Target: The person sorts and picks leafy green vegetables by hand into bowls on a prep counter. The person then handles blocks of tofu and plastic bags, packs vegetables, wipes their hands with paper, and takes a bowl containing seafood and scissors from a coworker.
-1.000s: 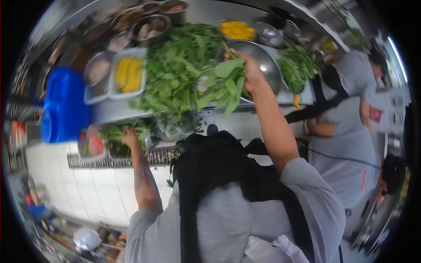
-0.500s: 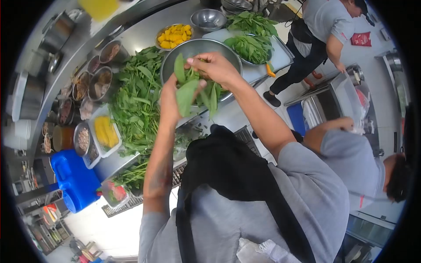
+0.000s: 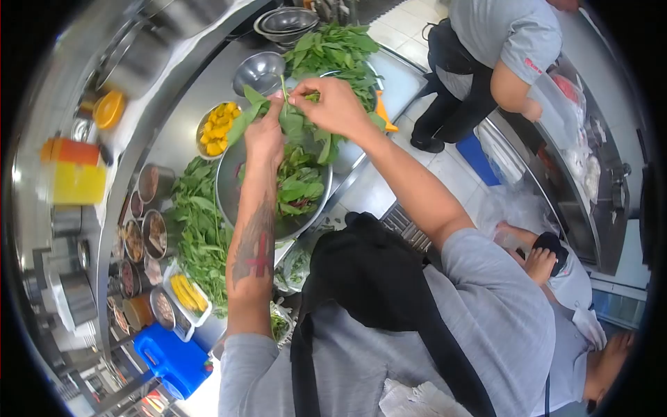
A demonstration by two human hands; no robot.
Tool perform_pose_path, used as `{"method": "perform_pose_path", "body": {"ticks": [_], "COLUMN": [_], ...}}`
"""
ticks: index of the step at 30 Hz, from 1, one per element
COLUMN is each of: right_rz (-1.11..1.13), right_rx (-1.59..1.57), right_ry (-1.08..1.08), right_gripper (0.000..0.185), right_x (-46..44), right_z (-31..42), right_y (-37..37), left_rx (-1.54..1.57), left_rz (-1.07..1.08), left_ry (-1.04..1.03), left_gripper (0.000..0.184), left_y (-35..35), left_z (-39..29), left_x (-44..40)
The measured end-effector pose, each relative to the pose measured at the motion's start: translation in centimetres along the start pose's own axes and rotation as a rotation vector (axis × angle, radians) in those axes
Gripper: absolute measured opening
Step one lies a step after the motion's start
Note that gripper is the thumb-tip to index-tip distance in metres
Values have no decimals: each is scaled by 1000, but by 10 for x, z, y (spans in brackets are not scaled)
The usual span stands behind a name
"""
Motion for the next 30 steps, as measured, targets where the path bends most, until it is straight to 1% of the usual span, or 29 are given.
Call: {"method": "perform_pose_path", "body": {"ticks": [1, 2, 4, 5, 7, 8, 10, 11, 13, 14, 16, 17, 19, 20, 22, 23, 25, 26, 27, 29, 30], "right_rz": [28, 19, -18, -23, -38, -39, -36, -36, 15, 19, 200, 203, 214, 218, 74, 81, -56, -77, -79, -338, -339], "right_rx": [-7, -8, -77, -74, -18, -13, 84, 87, 165, 165, -44, -46, -175, -177, 150, 145, 682, 655, 656, 558, 465], "right_ry": [-72, -79, -15, -20, -61, -62, -112, -113, -81, -82, -164, -166, -240, -239, 133, 131, 77, 37, 43, -17, 22], "right_gripper": [32, 32, 33, 33, 32, 32, 33, 33, 29, 29, 25, 25, 20, 20, 16, 16, 16, 21, 21, 25, 32], "right_x": [-8, -16, -28, -33, -40, -43, -47, -49, -50, -51, -54, -56, -55, -54, -54, -54, -58, -65, -71, -73, -81], "right_z": [-14, -26, -39, -47, -50, -50, -48, -47, -47, -53, -71, -78, -86, -88, -61, -61, -59, -67, -63, -54, -61], "right_y": [6, 12, 23, 27, 35, 40, 48, 51, 53, 56, 48, 46, 42, 40, 50, 50, 65, 73, 81, 113, 117], "left_rx": [-210, -214, -205, -205, -50, -47, -11, -9, -330, -328, -613, -614, -764, -766, -597, -600, -585, -559, -559, -398, -400], "left_rz": [-134, -125, -89, -83, -9, -7, 3, 4, 41, 38, 159, 157, 141, 137, 164, 158, 211, 225, 223, 129, 126], "left_ry": [-56, -50, -64, -61, -3, -2, 85, 85, -31, -28, -214, -209, -408, -407, -529, -523, -127, -101, -107, -101, -95], "left_gripper": [33, 33, 30, 30, 32, 32, 32, 32, 32, 32, 27, 27, 18, 18, 25, 25, 24, 25, 25, 20, 20], "left_y": [3, -2, -11, -15, -32, -38, -47, -48, -48, -44, -52, -52, -58, -58, -60, -58, -62, -63, -64, -58, -58], "left_z": [-3, -2, 1, 3, 4, 1, 3, 5, 1, 2, -10, -8, -18, -11, -2, 2, 20, 22, 20, 21, 26], "left_x": [-8, -17, -34, -40, -46, -49, -52, -55, -61, -64, -65, -65, -62, -68, -73, -70, -63, -63, -65, -68, -72]}}
Point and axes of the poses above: each hand's wrist, its own x-axis away from the middle knuckle, its own y-axis out of the back of the hand, z = x × y, the point moved 8 cm from there along -x, towards the middle knuckle, and after that the axes turned 5 degrees about -x, right-handed, at the moved point
